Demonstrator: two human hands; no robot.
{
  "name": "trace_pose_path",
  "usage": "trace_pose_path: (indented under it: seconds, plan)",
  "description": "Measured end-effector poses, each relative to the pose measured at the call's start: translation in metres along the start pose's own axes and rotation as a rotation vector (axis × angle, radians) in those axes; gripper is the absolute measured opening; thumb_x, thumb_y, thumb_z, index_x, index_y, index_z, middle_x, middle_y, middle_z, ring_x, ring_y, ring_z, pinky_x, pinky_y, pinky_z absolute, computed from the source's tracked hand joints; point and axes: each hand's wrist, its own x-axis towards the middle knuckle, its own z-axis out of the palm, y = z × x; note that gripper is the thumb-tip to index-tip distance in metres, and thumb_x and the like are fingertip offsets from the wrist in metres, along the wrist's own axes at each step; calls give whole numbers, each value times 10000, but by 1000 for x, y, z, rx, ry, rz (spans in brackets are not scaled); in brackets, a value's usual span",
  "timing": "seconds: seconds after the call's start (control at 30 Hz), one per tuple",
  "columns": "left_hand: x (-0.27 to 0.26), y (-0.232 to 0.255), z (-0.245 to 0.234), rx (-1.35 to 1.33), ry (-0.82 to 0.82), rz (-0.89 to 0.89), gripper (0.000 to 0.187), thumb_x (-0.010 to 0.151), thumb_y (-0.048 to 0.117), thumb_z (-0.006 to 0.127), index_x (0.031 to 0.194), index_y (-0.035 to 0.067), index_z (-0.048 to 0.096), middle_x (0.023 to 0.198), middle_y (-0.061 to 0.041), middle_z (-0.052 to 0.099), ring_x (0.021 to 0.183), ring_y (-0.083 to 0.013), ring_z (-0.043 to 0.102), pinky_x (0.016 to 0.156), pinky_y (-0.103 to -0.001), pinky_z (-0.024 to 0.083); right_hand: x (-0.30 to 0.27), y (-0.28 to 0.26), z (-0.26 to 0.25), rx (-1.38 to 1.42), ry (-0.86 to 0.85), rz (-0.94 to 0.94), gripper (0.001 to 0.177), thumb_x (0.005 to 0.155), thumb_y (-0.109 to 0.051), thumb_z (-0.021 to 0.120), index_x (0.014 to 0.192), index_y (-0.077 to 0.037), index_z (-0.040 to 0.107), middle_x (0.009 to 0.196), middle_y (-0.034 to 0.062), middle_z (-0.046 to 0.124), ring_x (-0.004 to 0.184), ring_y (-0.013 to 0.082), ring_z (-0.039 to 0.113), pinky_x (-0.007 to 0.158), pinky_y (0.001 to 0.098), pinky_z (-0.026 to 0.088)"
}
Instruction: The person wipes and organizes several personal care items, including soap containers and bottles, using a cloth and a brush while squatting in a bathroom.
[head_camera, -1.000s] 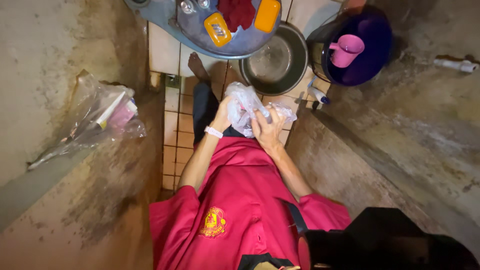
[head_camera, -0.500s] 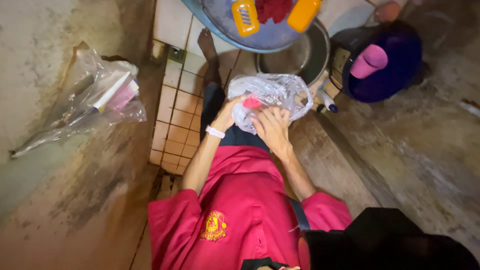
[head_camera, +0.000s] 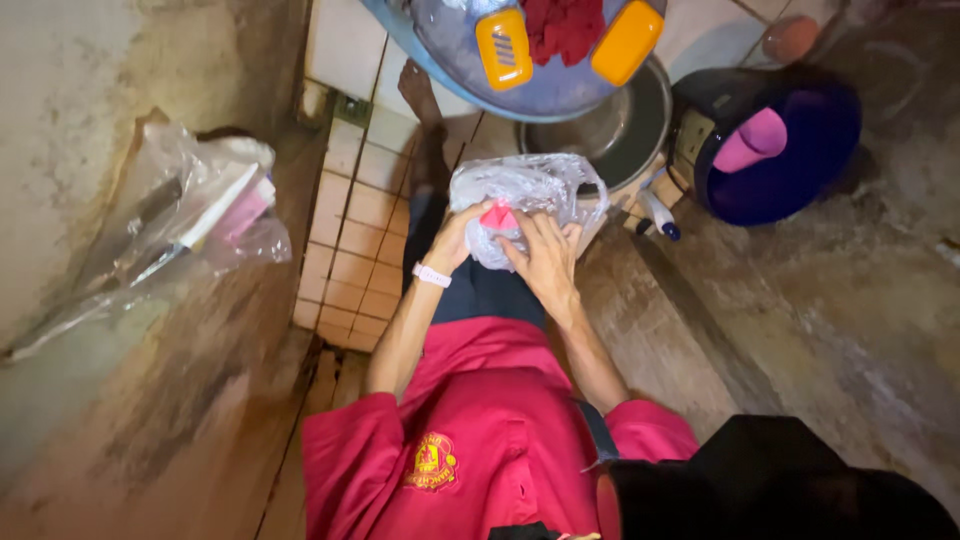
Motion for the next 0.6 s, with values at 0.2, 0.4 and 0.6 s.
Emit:
trace_pose_path:
  seconds: [0.2, 0.4, 0.6]
  plan:
    - [37, 15, -10, 65, -7, 184, 369, 906, 51, 706, 1266, -1, 642, 1182, -87, 712, 1098, -195, 686, 970, -342, 542, 43, 23, 50, 51, -9, 45, 386, 872, -281, 788, 1200, -101, 691, 1001, 65, 651, 888, 252, 614, 822, 430, 336]
    - [97, 18, -64, -12, 12, 115, 322, 922, 65, 711, 1229, -17, 657, 1150, -115, 717, 1075, -226, 686, 966, -378, 539, 76, 50, 77, 410, -65, 117, 358, 801, -121, 790, 1143, -60, 703, 981, 72, 656, 792, 222, 600, 719, 366, 437]
    - [132, 10, -107, -125, -14, 37, 268, 963, 117, 702, 1200, -4, 672, 1152, -95, 715, 1072, -193, 686, 981, -345, 531, 85, 93, 111, 850, -277, 318, 334, 839, 22, 737, 1169, -23, 718, 1018, 57, 715, 836, 108, 650, 728, 265, 532]
